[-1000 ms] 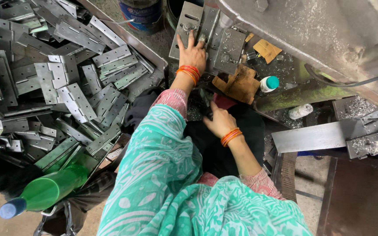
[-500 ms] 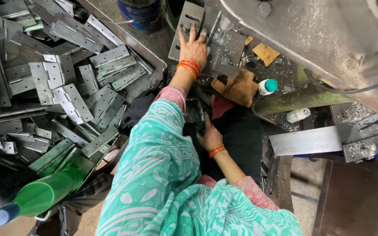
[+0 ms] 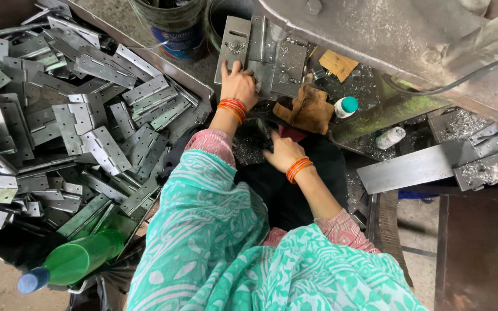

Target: The person operates a manual punching machine to process metal hinge components. They pick up individual metal pieces from a bin, place them into the machine's die, and pull a lever to activate the punch. The processed pieces are then dropped into a collection bin.

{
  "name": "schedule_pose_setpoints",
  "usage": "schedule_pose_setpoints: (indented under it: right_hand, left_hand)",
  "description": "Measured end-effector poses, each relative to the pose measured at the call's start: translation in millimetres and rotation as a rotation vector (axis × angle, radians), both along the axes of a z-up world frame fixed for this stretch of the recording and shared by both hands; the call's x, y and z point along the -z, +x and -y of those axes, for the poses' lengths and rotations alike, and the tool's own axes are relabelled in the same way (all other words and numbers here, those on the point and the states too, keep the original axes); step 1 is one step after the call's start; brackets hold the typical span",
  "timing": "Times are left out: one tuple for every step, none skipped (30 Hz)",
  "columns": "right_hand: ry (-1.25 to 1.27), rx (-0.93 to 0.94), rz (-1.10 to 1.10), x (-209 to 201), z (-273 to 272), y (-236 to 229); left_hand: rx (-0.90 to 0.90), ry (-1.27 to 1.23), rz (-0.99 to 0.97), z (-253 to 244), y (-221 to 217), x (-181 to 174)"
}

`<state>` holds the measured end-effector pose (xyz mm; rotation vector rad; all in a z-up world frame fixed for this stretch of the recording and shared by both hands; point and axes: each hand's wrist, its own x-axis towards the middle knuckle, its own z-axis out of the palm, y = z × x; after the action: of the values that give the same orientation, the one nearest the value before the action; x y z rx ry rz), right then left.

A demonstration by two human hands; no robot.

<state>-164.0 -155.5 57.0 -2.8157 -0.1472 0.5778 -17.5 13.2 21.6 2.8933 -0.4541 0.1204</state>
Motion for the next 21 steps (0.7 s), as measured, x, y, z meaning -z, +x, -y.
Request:
schedule_pose_setpoints:
  right_hand:
    - [0.009,0.005,0.0,-3,-2,1]
    - [0.016,0.013,-0.004,-5,-2,-1]
    - [0.011,0.009,-0.003,-6,-2,-3]
    - [0.004,0.006,0.002,-6,-2,-3]
    - [-0.002,0.003,0.007,-7,-2,-3]
    - [-0.001,0.001,0.004,-6,-2,-3]
    - [0.0,-0.001,0.002,-6,-3,-3]
    - [-0.001,-0.002,-0.002,-5,-3,-2]
    - [0.002,-0.003,0.001,-5,-3,0]
    - [0.007,-0.006,0.0,-5,-3,1]
    - [0.013,-0.009,-0.001,-5,-2,2]
    - [0.011,-0.009,-0.011,-5,-3,2]
    - [0.009,-0.008,-0.021,-5,-3,2]
    - [0.008,-0.009,-0.034,-5,-2,1]
    - [0.002,-0.009,-0.045,-5,-1,0]
    - [-0.001,-0.011,-0.051,-6,-1,2]
    - [-0.003,-0.012,-0.058,-8,-1,3]
    - [-0.011,-0.019,-0.058,-9,-2,4]
    - [-0.018,-0.025,-0.058,-10,-2,5]
    - [-0.025,-0.032,-0.058,-11,-2,5]
    - [-0.015,-0.027,-0.057,-11,-2,4]
  left_hand:
    - [-0.008,-0.033,-0.006,-3,2,0]
    - [-0.024,-0.063,0.062,-3,5,3]
    - [-0.039,-0.092,0.129,-3,9,6]
    - [-0.053,-0.123,0.2,-2,16,8]
    - [-0.058,-0.109,0.192,0,25,10]
    - [-0.06,-0.095,0.184,2,34,13]
    - [-0.063,-0.082,0.176,5,41,16]
    - [-0.062,-0.061,0.159,8,48,18]
    - [-0.062,-0.041,0.141,11,54,20]
    - [-0.063,-0.018,0.12,13,58,22]
    - [-0.067,0.006,0.111,16,62,22]
    - [-0.073,0.034,0.097,18,63,22]
    - [-0.08,0.062,0.083,19,62,21]
    - [-0.071,0.082,0.063,20,60,20]
    - [-0.063,0.102,0.043,21,57,16]
    - [-0.057,0.125,0.026,20,55,11]
    - [-0.045,0.128,0.02,18,49,5]
    - [-0.032,0.133,0.016,16,41,0]
    - [-0.02,0.137,0.012,14,32,-6]
    - [-0.004,0.139,-0.003,11,22,-10]
    - [0.012,0.141,-0.019,7,12,-12]
